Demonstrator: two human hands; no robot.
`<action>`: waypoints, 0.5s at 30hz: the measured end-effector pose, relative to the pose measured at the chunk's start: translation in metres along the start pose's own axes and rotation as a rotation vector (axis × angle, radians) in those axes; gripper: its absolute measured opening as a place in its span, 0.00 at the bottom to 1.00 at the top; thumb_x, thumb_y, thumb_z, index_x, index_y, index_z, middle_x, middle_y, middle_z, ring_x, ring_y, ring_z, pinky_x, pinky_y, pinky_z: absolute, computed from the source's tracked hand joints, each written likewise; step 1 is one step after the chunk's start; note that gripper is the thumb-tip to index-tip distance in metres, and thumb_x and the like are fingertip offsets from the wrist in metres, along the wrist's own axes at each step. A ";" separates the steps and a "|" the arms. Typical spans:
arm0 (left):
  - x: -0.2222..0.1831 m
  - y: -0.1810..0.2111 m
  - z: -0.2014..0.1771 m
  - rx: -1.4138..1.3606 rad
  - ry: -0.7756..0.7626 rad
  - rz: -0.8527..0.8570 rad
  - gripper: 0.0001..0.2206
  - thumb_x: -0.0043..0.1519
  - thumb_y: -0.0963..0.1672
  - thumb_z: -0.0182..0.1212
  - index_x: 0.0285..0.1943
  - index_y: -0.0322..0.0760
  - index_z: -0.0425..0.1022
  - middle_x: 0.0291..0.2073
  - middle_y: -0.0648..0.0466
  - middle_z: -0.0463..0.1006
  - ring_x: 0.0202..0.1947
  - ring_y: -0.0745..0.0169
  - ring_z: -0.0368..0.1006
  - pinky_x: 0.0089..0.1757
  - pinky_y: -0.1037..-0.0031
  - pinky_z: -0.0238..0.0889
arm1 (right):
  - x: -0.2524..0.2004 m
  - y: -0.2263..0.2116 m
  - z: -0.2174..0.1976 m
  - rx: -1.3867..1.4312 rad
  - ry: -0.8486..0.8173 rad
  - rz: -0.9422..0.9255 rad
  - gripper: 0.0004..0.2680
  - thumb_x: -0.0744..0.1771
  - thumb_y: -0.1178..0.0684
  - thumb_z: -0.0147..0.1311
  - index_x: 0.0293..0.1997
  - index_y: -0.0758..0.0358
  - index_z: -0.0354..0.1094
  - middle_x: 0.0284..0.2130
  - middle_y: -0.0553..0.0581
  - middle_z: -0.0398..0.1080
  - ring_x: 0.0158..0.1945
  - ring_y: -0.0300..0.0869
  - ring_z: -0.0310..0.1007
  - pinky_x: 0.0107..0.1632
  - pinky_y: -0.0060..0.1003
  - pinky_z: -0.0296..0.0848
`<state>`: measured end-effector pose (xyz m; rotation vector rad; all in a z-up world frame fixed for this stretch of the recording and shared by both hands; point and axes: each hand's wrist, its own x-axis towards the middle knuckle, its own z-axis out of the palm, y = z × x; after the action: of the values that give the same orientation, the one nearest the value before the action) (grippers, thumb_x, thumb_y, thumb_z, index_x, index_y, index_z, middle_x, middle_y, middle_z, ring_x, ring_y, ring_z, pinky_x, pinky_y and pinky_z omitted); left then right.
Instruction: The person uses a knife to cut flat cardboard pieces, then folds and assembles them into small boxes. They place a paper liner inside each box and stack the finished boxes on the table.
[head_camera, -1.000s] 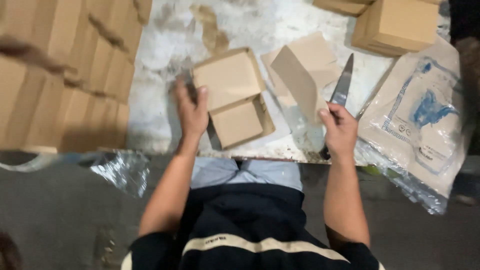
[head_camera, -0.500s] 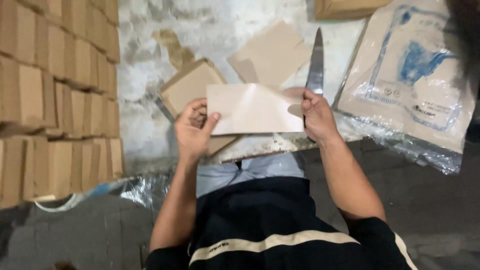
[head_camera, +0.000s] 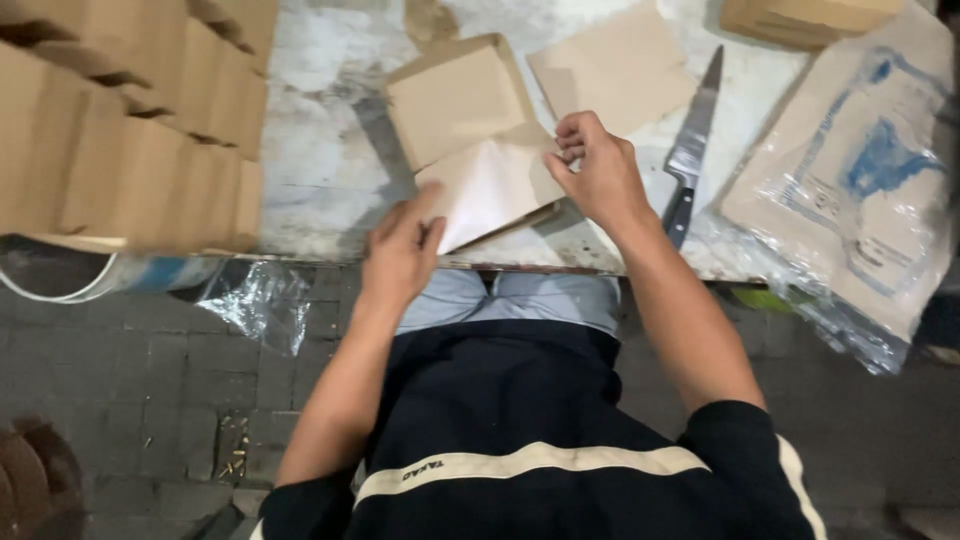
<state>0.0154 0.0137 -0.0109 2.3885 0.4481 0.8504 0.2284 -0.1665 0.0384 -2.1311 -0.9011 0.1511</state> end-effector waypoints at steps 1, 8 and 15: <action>-0.001 -0.009 0.003 0.002 0.009 0.000 0.15 0.59 0.44 0.67 0.55 0.45 0.79 0.32 0.47 0.78 0.33 0.44 0.78 0.32 0.61 0.72 | 0.000 0.001 0.003 -0.001 -0.001 -0.009 0.12 0.62 0.61 0.65 0.45 0.65 0.65 0.35 0.62 0.76 0.35 0.44 0.79 0.37 0.33 0.75; 0.001 -0.030 0.010 -0.037 -0.183 0.070 0.12 0.57 0.52 0.65 0.47 0.52 0.79 0.28 0.60 0.70 0.32 0.57 0.76 0.33 0.72 0.71 | -0.006 0.000 0.018 -0.317 -0.084 -0.218 0.08 0.63 0.62 0.62 0.45 0.61 0.74 0.36 0.60 0.73 0.34 0.49 0.78 0.36 0.39 0.78; 0.021 0.002 -0.005 0.214 -0.765 -0.223 0.24 0.64 0.61 0.40 0.56 0.54 0.74 0.44 0.53 0.71 0.41 0.38 0.76 0.39 0.48 0.70 | -0.006 0.002 0.021 -0.734 -0.234 -0.216 0.11 0.63 0.47 0.56 0.48 0.46 0.75 0.47 0.58 0.69 0.45 0.60 0.74 0.44 0.53 0.73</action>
<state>0.0285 0.0244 0.0030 2.5597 0.4837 -0.2388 0.2168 -0.1584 0.0215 -2.6911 -1.4882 -0.0566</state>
